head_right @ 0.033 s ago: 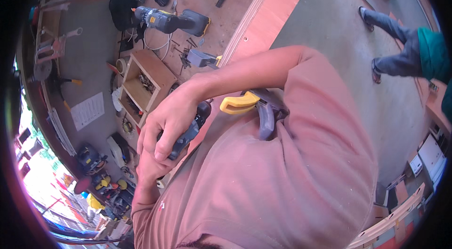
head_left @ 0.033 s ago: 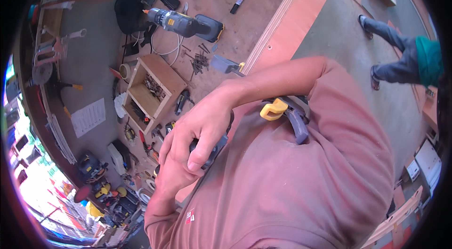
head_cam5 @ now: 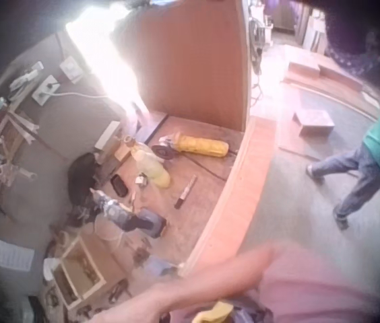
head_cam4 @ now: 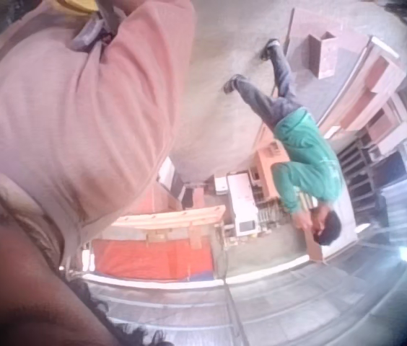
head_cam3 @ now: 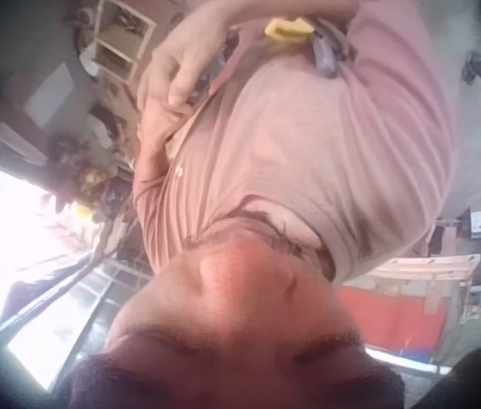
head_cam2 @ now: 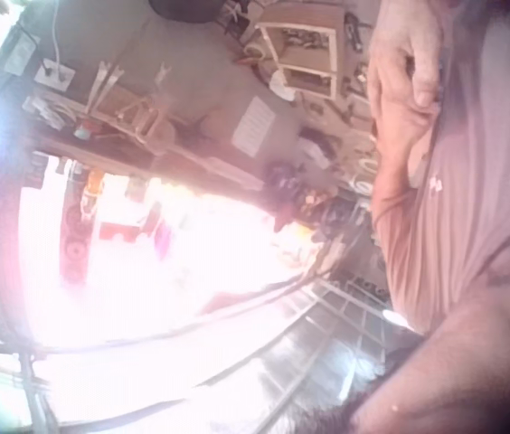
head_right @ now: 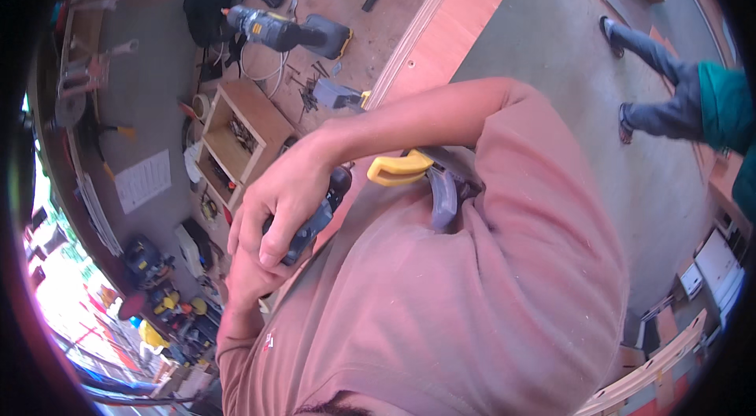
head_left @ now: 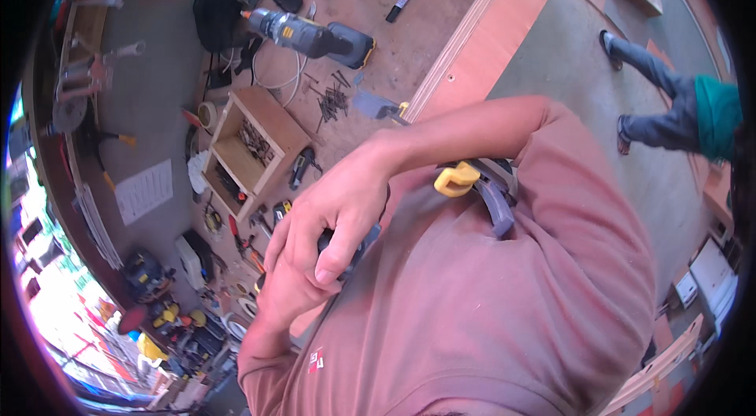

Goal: The person selects screws from a compartmentalized box, places them on a clamped wooden plank, and uses a cordless drill to drive the screws into the wood. The task involves sorting fasteners, positioning them, and drilling to secure the plank.

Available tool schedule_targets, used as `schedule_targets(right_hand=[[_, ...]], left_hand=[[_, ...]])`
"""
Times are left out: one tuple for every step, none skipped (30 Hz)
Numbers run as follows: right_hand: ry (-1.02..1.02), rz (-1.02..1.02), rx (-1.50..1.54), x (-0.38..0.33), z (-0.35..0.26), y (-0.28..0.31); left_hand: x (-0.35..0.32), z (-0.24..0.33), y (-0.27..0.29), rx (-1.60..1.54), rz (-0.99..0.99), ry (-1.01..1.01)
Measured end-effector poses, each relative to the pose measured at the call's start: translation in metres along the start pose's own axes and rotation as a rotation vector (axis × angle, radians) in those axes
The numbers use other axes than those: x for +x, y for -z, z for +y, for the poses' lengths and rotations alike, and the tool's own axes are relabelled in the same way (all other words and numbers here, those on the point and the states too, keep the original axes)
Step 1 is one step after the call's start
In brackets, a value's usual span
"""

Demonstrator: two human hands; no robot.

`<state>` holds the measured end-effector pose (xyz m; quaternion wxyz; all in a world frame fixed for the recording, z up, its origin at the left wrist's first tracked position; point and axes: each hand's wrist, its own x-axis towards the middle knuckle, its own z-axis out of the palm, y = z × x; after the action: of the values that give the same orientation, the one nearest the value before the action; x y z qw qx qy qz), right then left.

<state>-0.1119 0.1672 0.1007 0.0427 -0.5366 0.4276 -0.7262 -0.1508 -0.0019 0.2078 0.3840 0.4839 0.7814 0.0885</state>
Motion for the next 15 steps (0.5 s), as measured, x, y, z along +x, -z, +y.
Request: schedule_targets(right_hand=[[-0.027,0.027,-0.026,-0.003,-0.007,0.002],[-0.053,0.055,-0.055,-0.007,-0.015,0.004],[-0.104,0.138,-0.004,-0.013,-0.026,0.008],[-0.215,0.279,-0.121,-0.024,-0.041,0.012],[-0.318,0.419,-0.241,-0.038,-0.058,0.016],[-0.319,0.473,-0.371,-0.055,-0.072,0.021],[-0.34,0.54,-0.408,-0.074,-0.092,0.013],[-0.362,0.603,-0.441,-0.092,-0.111,0.004],[-0.387,0.631,-0.417,-0.107,-0.122,-0.01],[-0.409,0.66,-0.391,-0.123,-0.136,-0.024],[-0.452,0.72,-0.448,-0.131,-0.149,-0.052],[-0.494,0.751,-0.492,-0.133,-0.154,-0.074],[-0.538,0.757,-0.519,-0.14,-0.146,-0.089],[-0.557,0.724,-0.526,-0.146,-0.128,-0.093],[-0.636,0.787,-0.561,-0.136,-0.125,-0.109]], left_hand=[[-0.001,-0.001,-0.001,-0.017,0.02,-0.012],[0.001,-0.003,0.0,-0.036,0.033,-0.025],[0.005,0.0,0.003,-0.077,0.026,-0.023],[0.008,0.006,0.008,-0.1,0.008,0.016],[0.002,0.006,0.008,-0.259,-0.008,0.166],[-0.005,0.0,0.007,-0.345,0.08,0.17],[-0.014,-0.006,0.006,-0.426,0.16,0.168],[-0.024,-0.014,0.002,-0.508,0.245,0.163],[-0.038,-0.031,-0.008,-0.659,0.331,0.192],[-0.043,-0.036,-0.018,-0.698,0.448,0.202],[-0.034,-0.04,-0.021,-0.738,0.511,0.168],[-0.032,-0.046,-0.028,-0.787,0.597,0.152],[-0.033,-0.045,-0.038,-0.787,0.674,0.143],[-0.041,-0.044,-0.056,-0.739,0.807,0.155],[-0.034,-0.053,-0.06,-0.725,0.855,0.111]])
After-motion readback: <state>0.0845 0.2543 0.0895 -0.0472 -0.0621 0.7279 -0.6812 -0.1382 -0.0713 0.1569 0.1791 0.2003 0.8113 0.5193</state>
